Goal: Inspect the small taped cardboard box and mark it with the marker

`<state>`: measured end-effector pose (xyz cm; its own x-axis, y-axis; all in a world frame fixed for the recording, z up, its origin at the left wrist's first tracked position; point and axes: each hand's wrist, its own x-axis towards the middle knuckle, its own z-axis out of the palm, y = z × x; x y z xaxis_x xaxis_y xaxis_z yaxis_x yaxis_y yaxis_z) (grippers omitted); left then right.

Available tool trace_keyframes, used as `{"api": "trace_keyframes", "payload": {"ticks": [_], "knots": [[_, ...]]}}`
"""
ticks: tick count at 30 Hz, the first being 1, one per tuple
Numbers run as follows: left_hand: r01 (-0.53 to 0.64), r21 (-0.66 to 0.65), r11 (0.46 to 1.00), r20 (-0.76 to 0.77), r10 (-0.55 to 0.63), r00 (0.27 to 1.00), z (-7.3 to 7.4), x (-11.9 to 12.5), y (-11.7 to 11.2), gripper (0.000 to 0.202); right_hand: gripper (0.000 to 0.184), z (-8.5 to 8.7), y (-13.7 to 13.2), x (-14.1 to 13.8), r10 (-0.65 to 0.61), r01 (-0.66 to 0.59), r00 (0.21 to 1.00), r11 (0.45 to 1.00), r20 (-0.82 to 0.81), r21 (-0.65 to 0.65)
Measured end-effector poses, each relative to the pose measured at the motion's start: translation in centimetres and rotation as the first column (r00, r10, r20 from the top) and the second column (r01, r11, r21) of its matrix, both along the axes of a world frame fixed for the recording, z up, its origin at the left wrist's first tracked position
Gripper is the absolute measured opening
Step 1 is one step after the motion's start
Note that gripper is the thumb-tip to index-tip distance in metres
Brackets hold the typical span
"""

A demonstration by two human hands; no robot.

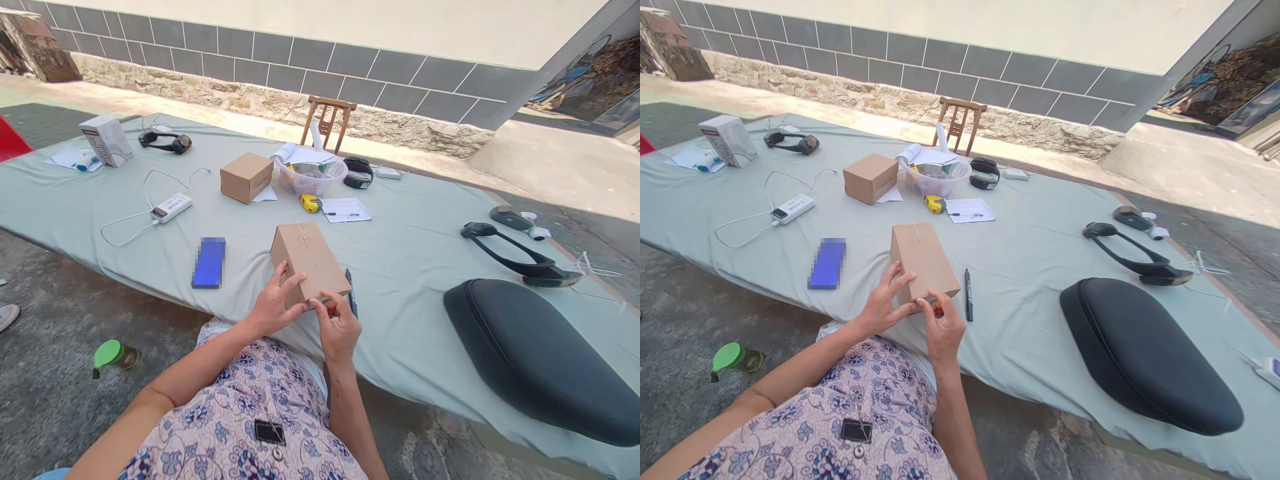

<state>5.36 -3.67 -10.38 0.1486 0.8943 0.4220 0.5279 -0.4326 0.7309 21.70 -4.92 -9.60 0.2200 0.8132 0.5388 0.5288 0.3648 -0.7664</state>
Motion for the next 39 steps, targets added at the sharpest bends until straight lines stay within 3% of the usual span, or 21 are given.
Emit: {"api": "trace_keyframes", "payload": {"ticks": [7,11,15,20,24,31,36,39], "knots": [[0.114,-0.068,0.991,0.231,-0.095,0.968,-0.3,-1.4,-0.2,0.057,0.05,-0.3,1.2,2.6,-0.146,0.14,0.984,0.988,-0.1,-0.068],[0.123,-0.112,0.986,0.414,-0.066,0.908,-0.6,-1.9,0.1,0.053,0.048,-1.4,1.9,3.3,-0.105,0.099,0.991,0.992,-0.077,-0.081],[0.088,-0.184,0.979,0.584,0.036,0.811,-0.8,-2.6,0.8,0.049,0.043,-3.1,2.2,3.1,-0.062,0.061,0.998,0.996,-0.012,-0.066],[0.054,-0.262,0.964,0.699,0.15,0.699,-0.3,-3.3,1.2,0.053,0.051,-5.3,1.6,2.5,0.067,-0.091,0.986,0.983,-0.152,-0.159],[0.037,-0.267,0.963,0.754,0.185,0.63,0.8,-2.9,0.8,0.061,0.048,-5.4,0.4,1.7,0.091,-0.121,0.973,0.984,-0.21,-0.134],[0.067,-0.151,0.986,0.708,0.06,0.703,1.4,-1.5,-0.4,0.074,0.038,-2.6,-2.1,0.1,0.14,-0.163,0.953,0.984,-0.27,-0.065],[0.106,-0.126,0.986,0.589,-0.012,0.808,1.4,-1.1,-1.2,0.107,0.038,-0.1,-2.2,-1.0,0.071,-0.099,0.916,0.994,-0.395,-0.052],[0.134,-0.141,0.981,0.553,-0.034,0.832,1.6,-0.9,-1.4,0.122,0.041,1.1,-1.9,-1.6,0.038,-0.069,0.895,0.996,-0.444,-0.054]]}}
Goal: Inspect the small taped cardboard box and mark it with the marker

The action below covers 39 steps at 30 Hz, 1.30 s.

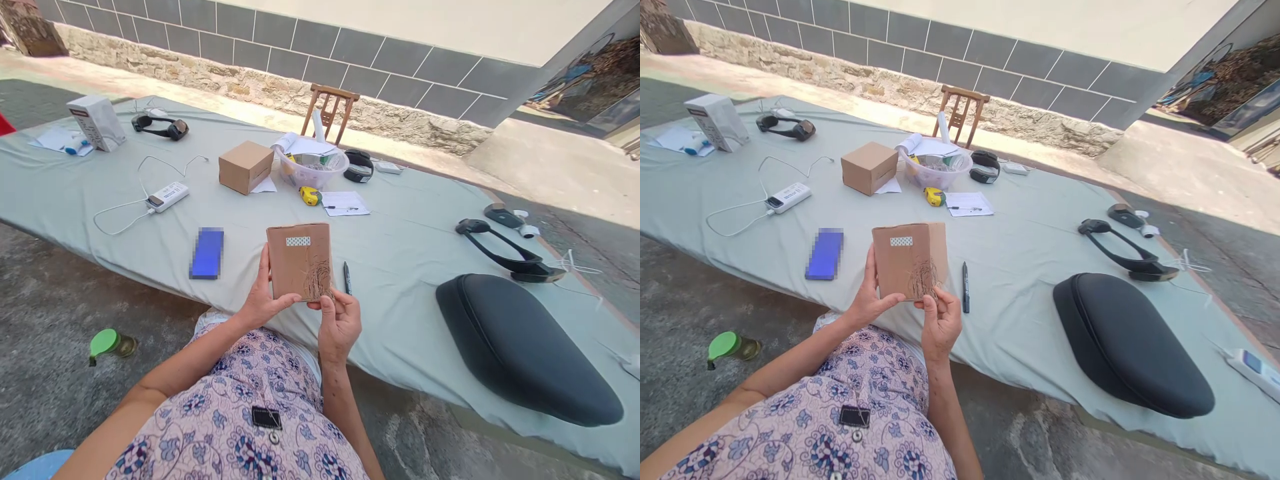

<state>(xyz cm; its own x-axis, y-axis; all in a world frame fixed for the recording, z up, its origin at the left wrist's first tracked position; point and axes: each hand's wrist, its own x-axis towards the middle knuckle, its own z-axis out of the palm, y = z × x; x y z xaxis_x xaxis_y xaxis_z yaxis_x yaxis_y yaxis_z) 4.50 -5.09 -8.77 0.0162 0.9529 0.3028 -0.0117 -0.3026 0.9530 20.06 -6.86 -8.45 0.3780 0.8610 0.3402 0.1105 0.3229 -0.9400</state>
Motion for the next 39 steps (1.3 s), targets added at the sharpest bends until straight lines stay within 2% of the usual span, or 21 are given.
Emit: {"api": "trace_keyframes", "payload": {"ticks": [3,5,8,12,16,19,22,25,28,31,35,39], "knots": [[0.025,-0.009,1.0,-0.012,-0.025,1.0,0.2,0.2,0.0,0.134,0.041,0.3,0.1,-0.5,0.003,-0.003,1.0,1.0,-0.008,-0.001],[0.004,-0.017,1.0,-0.026,-0.004,1.0,0.3,0.2,0.0,0.133,0.039,0.0,0.0,-0.7,0.014,-0.014,1.0,1.0,0.005,-0.008],[-0.03,-0.013,0.999,-0.035,0.03,0.999,0.2,0.1,0.0,0.121,0.037,-0.8,0.0,-0.6,0.022,-0.022,0.997,1.0,0.077,-0.007],[-0.091,0.043,0.995,-0.04,0.093,0.995,-0.2,-0.4,0.2,0.108,0.037,-1.3,0.1,0.0,0.031,-0.051,0.967,0.996,0.252,0.076],[-0.181,0.159,0.971,0.013,0.181,0.983,0.1,-0.7,0.2,0.089,0.018,-0.6,-0.1,0.4,-0.052,-0.039,0.921,0.974,0.386,0.224],[-0.248,0.241,0.939,0.047,0.243,0.969,0.7,-0.9,0.0,0.069,0.012,-0.1,-0.6,0.3,-0.136,-0.009,0.891,0.949,0.434,0.315],[-0.271,0.287,0.919,-0.016,0.288,0.958,1.2,-0.9,-0.2,0.049,0.014,0.0,-1.0,0.2,-0.159,0.031,0.899,0.952,0.408,0.304],[-0.261,0.316,0.912,-0.13,0.314,0.941,1.2,-0.6,-0.2,0.039,0.021,-0.3,-0.9,0.5,-0.13,0.06,0.93,0.977,0.345,0.207],[-0.215,0.343,0.914,-0.224,0.302,0.927,0.6,0.0,0.0,0.048,0.027,-0.7,-0.7,1.0,-0.1,0.071,0.954,0.991,0.283,0.113],[-0.156,0.337,0.928,-0.305,0.265,0.915,-0.4,0.8,0.0,0.077,0.03,-1.0,-0.4,1.0,-0.096,0.084,0.971,0.994,0.219,0.063],[-0.113,0.216,0.97,-0.403,0.194,0.894,-1.8,1.5,0.0,0.12,0.032,-1.1,0.2,0.4,-0.104,0.097,0.988,0.994,0.119,0.058],[-0.107,0.144,0.984,-0.469,0.163,0.868,-3.1,1.8,0.2,0.139,0.035,-1.7,0.7,0.0,-0.068,0.066,0.997,0.996,0.047,0.052]]}}
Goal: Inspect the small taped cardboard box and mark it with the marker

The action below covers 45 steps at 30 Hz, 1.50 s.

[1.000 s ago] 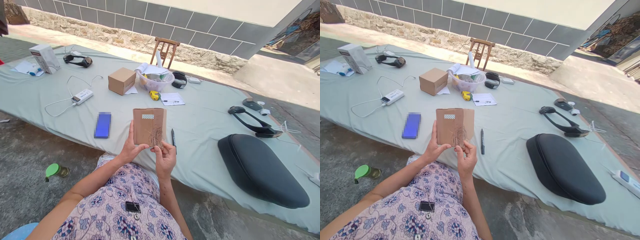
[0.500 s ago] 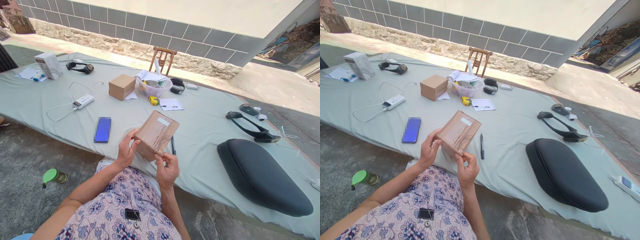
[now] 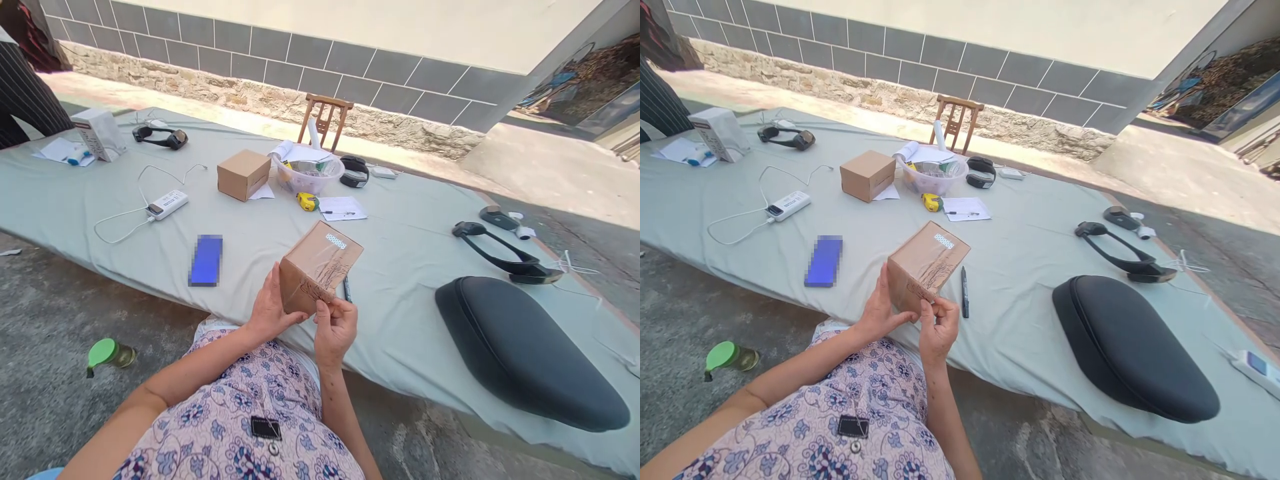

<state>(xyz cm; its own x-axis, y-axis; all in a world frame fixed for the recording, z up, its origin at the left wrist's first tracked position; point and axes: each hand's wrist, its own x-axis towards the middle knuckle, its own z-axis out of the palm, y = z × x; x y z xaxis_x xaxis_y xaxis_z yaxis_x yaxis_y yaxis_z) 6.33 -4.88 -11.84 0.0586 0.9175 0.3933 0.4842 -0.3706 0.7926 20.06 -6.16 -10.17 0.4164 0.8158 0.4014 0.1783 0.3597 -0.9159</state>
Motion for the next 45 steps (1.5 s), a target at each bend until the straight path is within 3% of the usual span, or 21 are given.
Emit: {"api": "trace_keyframes", "payload": {"ticks": [5,12,15,18,22,26,32,36,38,40,43,45], "knots": [[-0.046,-0.043,0.998,-0.05,0.044,0.998,-1.6,0.2,0.5,0.137,0.039,-2.5,0.6,-0.1,0.095,-0.097,0.995,0.984,-0.02,-0.15],[-0.024,-0.075,0.997,-0.013,0.023,1.0,-2.5,-0.6,1.4,0.11,0.043,-5.7,1.2,0.4,0.212,-0.121,0.949,0.928,0.231,-0.353],[-0.065,-0.098,0.993,0.082,0.074,0.994,-2.0,-1.0,1.4,0.104,0.044,-6.0,1.5,0.9,0.157,-0.013,0.871,0.955,0.465,-0.297],[-0.121,-0.133,0.984,0.125,0.137,0.983,-1.3,-1.0,1.6,0.111,0.046,-6.3,1.8,1.3,0.093,0.076,0.731,0.973,0.676,-0.216],[-0.138,-0.179,0.974,0.11,0.159,0.981,-0.9,-0.3,2.1,0.127,0.036,-7.1,2.1,1.1,0.088,0.131,0.611,0.969,0.787,-0.211],[-0.175,-0.17,0.97,0.061,0.188,0.98,-1.4,0.6,2.8,0.136,0.028,-7.8,2.4,0.6,0.083,0.145,0.567,0.969,0.819,-0.198],[-0.204,-0.164,0.965,0.017,0.209,0.978,-2.0,0.2,3.8,0.13,0.027,-7.2,2.3,0.0,0.163,0.054,0.594,0.969,0.788,-0.241],[-0.039,-0.145,0.989,0.053,0.047,0.997,-2.2,-1.8,4.4,0.13,0.031,-5.9,2.3,0.3,0.276,-0.09,0.76,0.942,0.588,-0.324],[0.084,-0.145,0.986,0.098,-0.071,0.993,-2.2,-3.1,4.8,0.129,0.034,-5.0,2.4,1.0,0.211,-0.072,0.871,0.948,0.444,-0.31],[0.194,-0.154,0.969,0.161,-0.169,0.972,-2.2,-4.3,5.3,0.128,0.038,-3.7,2.5,2.0,0.025,0.066,0.938,0.967,0.347,-0.246],[0.332,-0.173,0.927,0.249,-0.285,0.925,-1.9,-5.8,6.1,0.126,0.049,-1.4,2.8,3.5,-0.2,0.227,0.944,0.971,0.262,-0.076],[0.394,-0.195,0.898,0.258,-0.341,0.904,-1.8,-6.3,6.5,0.112,0.058,0.1,3.1,4.1,-0.189,0.183,0.945,0.982,0.266,0.048]]}}
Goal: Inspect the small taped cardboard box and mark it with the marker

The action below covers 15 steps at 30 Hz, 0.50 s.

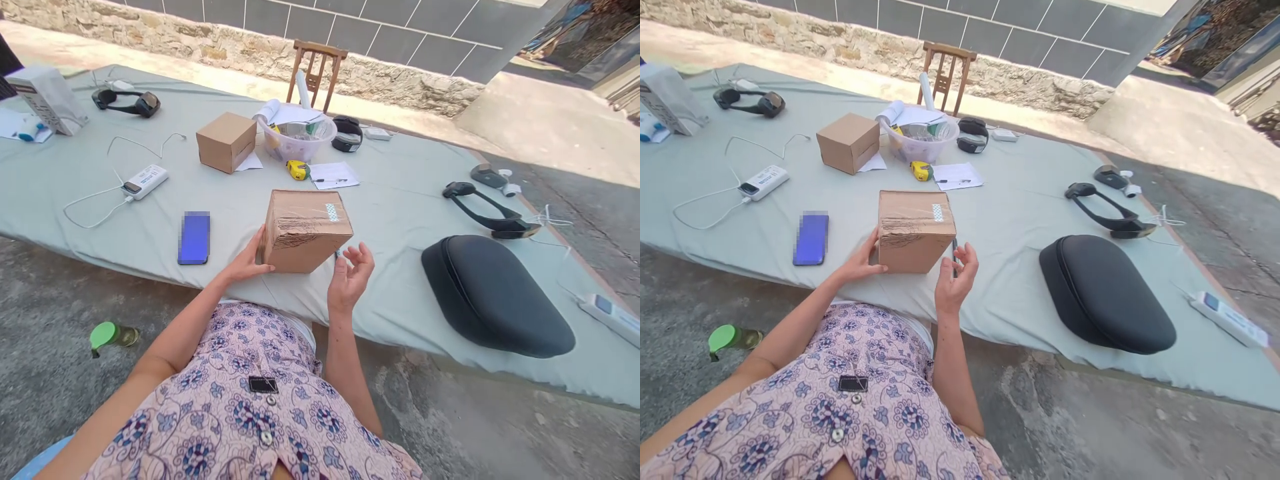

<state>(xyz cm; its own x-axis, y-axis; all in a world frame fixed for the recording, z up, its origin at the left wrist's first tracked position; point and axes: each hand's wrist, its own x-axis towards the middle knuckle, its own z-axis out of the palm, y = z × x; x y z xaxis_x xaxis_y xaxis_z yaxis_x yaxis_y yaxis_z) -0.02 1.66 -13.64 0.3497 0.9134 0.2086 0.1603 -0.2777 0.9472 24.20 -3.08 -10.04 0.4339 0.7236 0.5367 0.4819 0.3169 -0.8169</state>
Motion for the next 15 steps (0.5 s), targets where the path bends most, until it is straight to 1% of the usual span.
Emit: {"api": "trace_keyframes", "payload": {"ticks": [2,3,5,7,9,11,13,15], "knots": [[0.023,-0.014,1.0,-0.029,-0.023,0.999,0.1,-0.3,0.1,0.091,0.062,1.3,0.3,0.2,0.085,-0.092,0.992,0.993,0.089,0.071],[0.016,-0.021,1.0,-0.038,-0.017,0.999,0.1,-0.3,0.1,0.085,0.062,1.7,0.5,0.1,0.118,-0.13,0.984,0.988,0.137,0.087],[-0.026,-0.039,0.999,-0.024,0.025,0.999,0.3,-0.3,-0.2,0.087,0.058,2.2,0.7,-0.2,0.157,-0.178,0.968,0.98,0.197,0.094],[-0.077,-0.053,0.996,0.014,0.078,0.997,1.1,-0.2,-0.6,0.096,0.054,2.3,1.0,-0.5,0.171,-0.193,0.963,0.977,0.209,0.089],[-0.119,-0.034,0.992,0.05,0.121,0.991,2.6,0.1,-0.8,0.102,0.052,2.2,1.3,-0.7,0.172,-0.191,0.964,0.978,0.203,0.082],[-0.148,0.034,0.988,0.084,0.145,0.986,4.6,0.5,-0.5,0.104,0.051,2.1,1.6,-0.8,0.173,-0.191,0.967,0.978,0.187,0.084],[-0.169,0.128,0.977,0.101,0.157,0.983,6.4,1.1,0.1,0.103,0.05,2.0,2.2,-0.9,0.192,-0.209,0.968,0.974,0.159,0.094],[-0.174,0.21,0.962,0.095,0.157,0.983,7.6,2.0,1.0,0.096,0.051,1.9,2.9,-0.8,0.218,-0.233,0.967,0.967,0.133,0.106]]}}
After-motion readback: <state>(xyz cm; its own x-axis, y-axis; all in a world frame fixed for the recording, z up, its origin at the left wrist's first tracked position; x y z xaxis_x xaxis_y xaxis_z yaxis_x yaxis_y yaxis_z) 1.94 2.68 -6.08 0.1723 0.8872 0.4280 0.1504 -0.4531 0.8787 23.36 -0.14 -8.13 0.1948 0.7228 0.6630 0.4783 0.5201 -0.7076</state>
